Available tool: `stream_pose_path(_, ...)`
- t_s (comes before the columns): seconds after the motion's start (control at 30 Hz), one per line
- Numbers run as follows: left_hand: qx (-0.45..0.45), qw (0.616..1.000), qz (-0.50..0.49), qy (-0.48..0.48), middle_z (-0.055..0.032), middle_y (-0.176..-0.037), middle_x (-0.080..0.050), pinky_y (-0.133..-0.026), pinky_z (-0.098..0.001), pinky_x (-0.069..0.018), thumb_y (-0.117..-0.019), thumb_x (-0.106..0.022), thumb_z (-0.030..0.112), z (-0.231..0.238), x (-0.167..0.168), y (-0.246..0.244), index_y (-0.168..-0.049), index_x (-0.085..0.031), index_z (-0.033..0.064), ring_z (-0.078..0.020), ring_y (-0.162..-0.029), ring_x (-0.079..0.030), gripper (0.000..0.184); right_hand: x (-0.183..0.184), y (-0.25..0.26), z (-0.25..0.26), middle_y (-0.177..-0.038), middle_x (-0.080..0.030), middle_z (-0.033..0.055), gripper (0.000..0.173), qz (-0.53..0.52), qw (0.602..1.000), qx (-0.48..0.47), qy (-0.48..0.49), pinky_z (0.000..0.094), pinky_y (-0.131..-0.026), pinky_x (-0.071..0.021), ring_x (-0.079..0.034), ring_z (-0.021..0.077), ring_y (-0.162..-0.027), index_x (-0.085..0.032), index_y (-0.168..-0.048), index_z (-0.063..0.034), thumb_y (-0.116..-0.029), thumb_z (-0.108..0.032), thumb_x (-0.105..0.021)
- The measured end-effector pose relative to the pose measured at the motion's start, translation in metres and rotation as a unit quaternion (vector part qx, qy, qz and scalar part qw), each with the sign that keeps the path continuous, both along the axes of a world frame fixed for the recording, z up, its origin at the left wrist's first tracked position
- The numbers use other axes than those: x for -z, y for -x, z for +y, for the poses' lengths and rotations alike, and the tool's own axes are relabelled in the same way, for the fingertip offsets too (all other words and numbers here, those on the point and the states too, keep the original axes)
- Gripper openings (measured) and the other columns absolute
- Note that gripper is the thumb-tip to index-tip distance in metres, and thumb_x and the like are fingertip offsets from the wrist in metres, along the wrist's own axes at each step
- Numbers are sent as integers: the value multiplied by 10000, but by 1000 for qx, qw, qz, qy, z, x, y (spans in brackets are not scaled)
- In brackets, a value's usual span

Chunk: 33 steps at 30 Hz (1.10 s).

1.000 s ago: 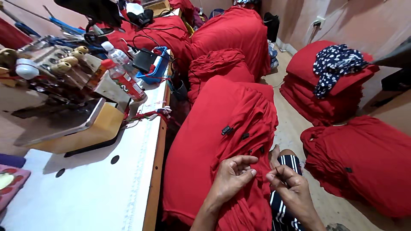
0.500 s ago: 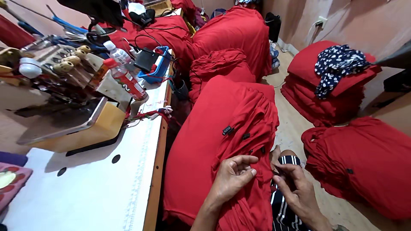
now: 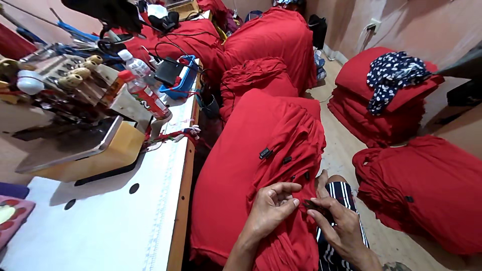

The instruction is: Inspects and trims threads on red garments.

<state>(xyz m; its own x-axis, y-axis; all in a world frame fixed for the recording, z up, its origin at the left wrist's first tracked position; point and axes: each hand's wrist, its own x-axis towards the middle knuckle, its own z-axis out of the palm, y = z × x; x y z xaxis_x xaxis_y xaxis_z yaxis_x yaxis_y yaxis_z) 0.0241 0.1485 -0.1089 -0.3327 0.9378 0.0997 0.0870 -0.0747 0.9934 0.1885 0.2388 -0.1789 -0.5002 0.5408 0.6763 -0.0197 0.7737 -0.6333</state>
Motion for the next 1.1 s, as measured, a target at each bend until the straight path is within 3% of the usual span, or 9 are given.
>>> stream_pose_path(0.2, 0, 1000, 1, -4, -12, -995, -705, -725, -159, -556, -875, -616, -69, 0, 0, 0, -1157, -655, -89, 21, -789, -639, 285, -2, -4, -1, -840, -705, 70, 254, -3, 1000, 21, -22, 158, -702, -517, -652, 62, -746, -676, -1020, -48, -1035, -284, -583)
stream_pose_path(0.37, 2, 1000, 10, 3, -18, -995, -702, -731, -167, -560, -884, -612, -61, 0, -1, 0, -1170, -650, -86, 11, -793, -642, 290, -5, -9, -2, -869, -691, 21, 306, -24, 991, -20, 133, 123, -669, -500, -599, -40, -726, -676, -1087, -6, -1001, -289, -598)
stream_pose_path(0.5, 8, 1000, 29, 1, -34, -1003, -704, -734, -171, -563, -888, -609, -52, -1, 1, 0, -1185, -651, -91, 5, -795, -645, 302, -10, -6, -5, -895, -692, -5, 298, -15, 981, -55, 185, 100, -691, -507, -604, -74, -765, -665, -1085, 10, -996, -267, -602)
stream_pose_path(0.8, 12, 999, 44, 6, -53, -1042, -705, -731, -174, -567, -888, -617, -48, 0, 3, 0, -1192, -655, -86, 0, -793, -647, 309, -11, -1, -3, -897, -713, 55, 287, -28, 994, -4, 102, 133, -680, -511, -624, -6, -738, -695, -1091, -1, -995, -258, -612)
stream_pose_path(1.1, 20, 998, 52, 3, -61, -1047, -706, -739, -181, -573, -881, -618, -50, 0, 4, 0, -1197, -656, -83, -7, -811, -658, 320, -12, -2, -2, -837, -717, 44, 247, -31, 996, 16, 77, 165, -646, -519, -645, 15, -710, -710, -1009, -28, -1007, -246, -595)
